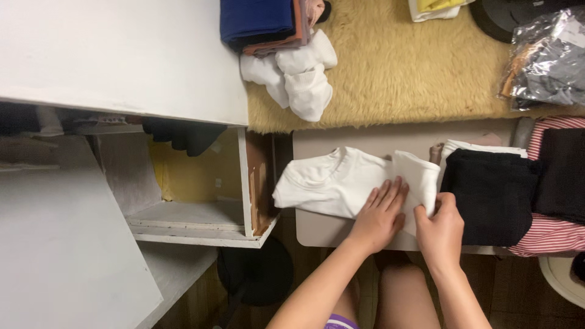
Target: The person folds a yellow cloth and a white cloth on a small table, smoothing and aligning the edges before stacking them with other folded items.
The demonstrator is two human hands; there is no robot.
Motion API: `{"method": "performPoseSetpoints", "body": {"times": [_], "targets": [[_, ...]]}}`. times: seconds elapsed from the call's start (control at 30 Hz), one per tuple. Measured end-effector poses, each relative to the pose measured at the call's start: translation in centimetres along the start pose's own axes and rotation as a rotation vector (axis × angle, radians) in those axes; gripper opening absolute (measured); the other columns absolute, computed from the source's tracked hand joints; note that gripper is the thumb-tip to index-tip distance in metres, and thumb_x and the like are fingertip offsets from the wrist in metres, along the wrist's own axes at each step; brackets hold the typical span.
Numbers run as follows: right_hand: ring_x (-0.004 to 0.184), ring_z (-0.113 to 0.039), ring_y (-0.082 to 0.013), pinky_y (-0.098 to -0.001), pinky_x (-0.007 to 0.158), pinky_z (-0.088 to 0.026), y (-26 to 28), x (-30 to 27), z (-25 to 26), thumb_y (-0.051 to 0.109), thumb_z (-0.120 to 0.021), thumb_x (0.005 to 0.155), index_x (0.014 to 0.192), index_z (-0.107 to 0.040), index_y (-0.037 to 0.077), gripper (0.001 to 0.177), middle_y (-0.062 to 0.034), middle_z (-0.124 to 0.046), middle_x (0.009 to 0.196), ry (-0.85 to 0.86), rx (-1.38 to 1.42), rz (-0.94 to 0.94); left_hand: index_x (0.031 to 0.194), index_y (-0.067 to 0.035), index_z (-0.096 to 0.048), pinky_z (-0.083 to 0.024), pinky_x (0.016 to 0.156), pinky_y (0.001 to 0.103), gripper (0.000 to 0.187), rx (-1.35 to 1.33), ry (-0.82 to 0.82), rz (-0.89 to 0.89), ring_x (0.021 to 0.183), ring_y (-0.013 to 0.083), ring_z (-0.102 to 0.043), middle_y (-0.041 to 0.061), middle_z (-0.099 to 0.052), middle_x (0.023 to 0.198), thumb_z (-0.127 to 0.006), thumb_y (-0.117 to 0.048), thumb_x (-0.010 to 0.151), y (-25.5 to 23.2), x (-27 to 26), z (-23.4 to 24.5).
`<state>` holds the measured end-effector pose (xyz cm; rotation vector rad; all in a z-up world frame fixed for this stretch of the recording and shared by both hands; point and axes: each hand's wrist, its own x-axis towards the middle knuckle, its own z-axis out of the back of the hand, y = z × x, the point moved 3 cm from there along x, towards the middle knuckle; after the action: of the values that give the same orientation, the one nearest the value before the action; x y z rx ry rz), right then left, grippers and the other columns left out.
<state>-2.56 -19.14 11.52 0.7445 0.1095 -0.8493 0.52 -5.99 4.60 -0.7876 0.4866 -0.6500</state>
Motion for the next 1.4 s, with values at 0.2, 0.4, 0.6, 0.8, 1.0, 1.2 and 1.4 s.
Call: {"method": "performPoseSetpoints", "body": {"times": [0.2, 0.4, 0.6, 0.8, 1.0, 1.2, 1.4], "targets": [[0.081, -0.074, -0.0374, -0.0474, 0.07, -0.059, 3.1, -1.1, -1.4, 0.016, -0.07, 0.09, 0.118, -0.06, -0.002, 0.035, -0.0246, -0.073, 0.096, 0.106, -0.146, 0.004, 0.147, -0.008, -0.05, -0.035, 0.119, 0.05, 0.061, 0.071, -0.056, 0.142, 0.144, 0.0383, -0.04, 0.016, -0.04, 0.159, -0.065, -0.012, 0.087, 1.8, -0.5, 1.3], [0.082, -0.075, -0.0369, -0.0477, 0.069, -0.06, 6.6, -2.0, -4.6, 0.025, -0.07, 0.089, 0.117, -0.055, 0.002, 0.039, -0.0211, -0.074, 0.101, 0.195, -0.191, 0.092, 0.142, -0.009, -0.06, -0.055, 0.1, 0.037, 0.052, -0.744, -0.163, 0.452, 0.117, 0.0241, -0.067, 0.01, -0.066, 0.137, -0.043, -0.043, 0.106, 6.7, -1.3, 3.9], [0.089, -0.071, -0.0422, -0.0543, 0.073, -0.055, 8.6, -3.2, -7.0, 0.028, -0.068, 0.09, 0.117, -0.053, 0.007, 0.037, -0.0174, -0.074, 0.106, 0.202, -0.165, 0.111, 0.152, -0.013, -0.046, -0.053, 0.088, 0.039, 0.083, -1.174, -0.027, 0.596, 0.113, 0.0241, -0.061, 0.013, -0.062, 0.132, -0.043, -0.072, 0.094, 8.4, -1.6, 5.3], [0.071, -0.072, -0.0286, -0.042, 0.066, -0.057, 6.9, -3.4, -8.9, 0.014, -0.063, 0.09, 0.115, -0.055, 0.004, 0.028, -0.0151, -0.07, 0.093, 0.558, 0.282, 0.085, 0.149, -0.011, -0.046, -0.053, 0.095, 0.031, 0.076, -1.122, -0.076, 0.673, 0.121, 0.0169, -0.061, 0.008, -0.061, 0.135, -0.056, -0.063, 0.094, 9.8, -1.7, 3.4], [0.084, -0.065, -0.0233, -0.037, 0.072, -0.056, 1.5, -0.3, -6.6, 0.012, -0.061, 0.097, 0.116, -0.061, -0.001, 0.023, -0.0144, -0.067, 0.104, 0.208, 0.183, 0.13, 0.125, 0.002, -0.068, -0.055, 0.086, 0.034, 0.046, -0.982, -0.06, 0.589, 0.096, 0.0167, -0.068, 0.011, -0.074, 0.108, -0.066, -0.036, 0.1, 9.6, -1.4, 1.8], [0.093, -0.066, -0.02, -0.0349, 0.079, -0.054, -2.0, 1.3, -7.6, 0.014, -0.06, 0.097, 0.125, -0.057, -0.001, 0.032, -0.0137, -0.066, 0.114, 0.225, 0.243, 0.054, 0.136, -0.001, -0.06, -0.051, 0.097, 0.031, 0.05, -1.066, -0.136, 0.509, 0.111, 0.0162, -0.066, 0.012, -0.071, 0.123, -0.058, -0.038, 0.102, 8.2, -1.1, 1.5], [0.091, -0.066, -0.02, -0.0337, 0.077, -0.054, -3.1, 1.6, -9.3, 0.024, -0.055, 0.101, 0.136, -0.052, 0.003, 0.041, -0.0122, -0.067, 0.122, 0.359, 0.275, -0.129, 0.138, -0.003, -0.056, -0.051, 0.099, 0.033, 0.052, -1.303, -0.105, 0.728, 0.113, 0.0211, -0.067, 0.011, -0.07, 0.124, -0.051, -0.041, 0.103, 10.5, -0.8, 0.9]]}}
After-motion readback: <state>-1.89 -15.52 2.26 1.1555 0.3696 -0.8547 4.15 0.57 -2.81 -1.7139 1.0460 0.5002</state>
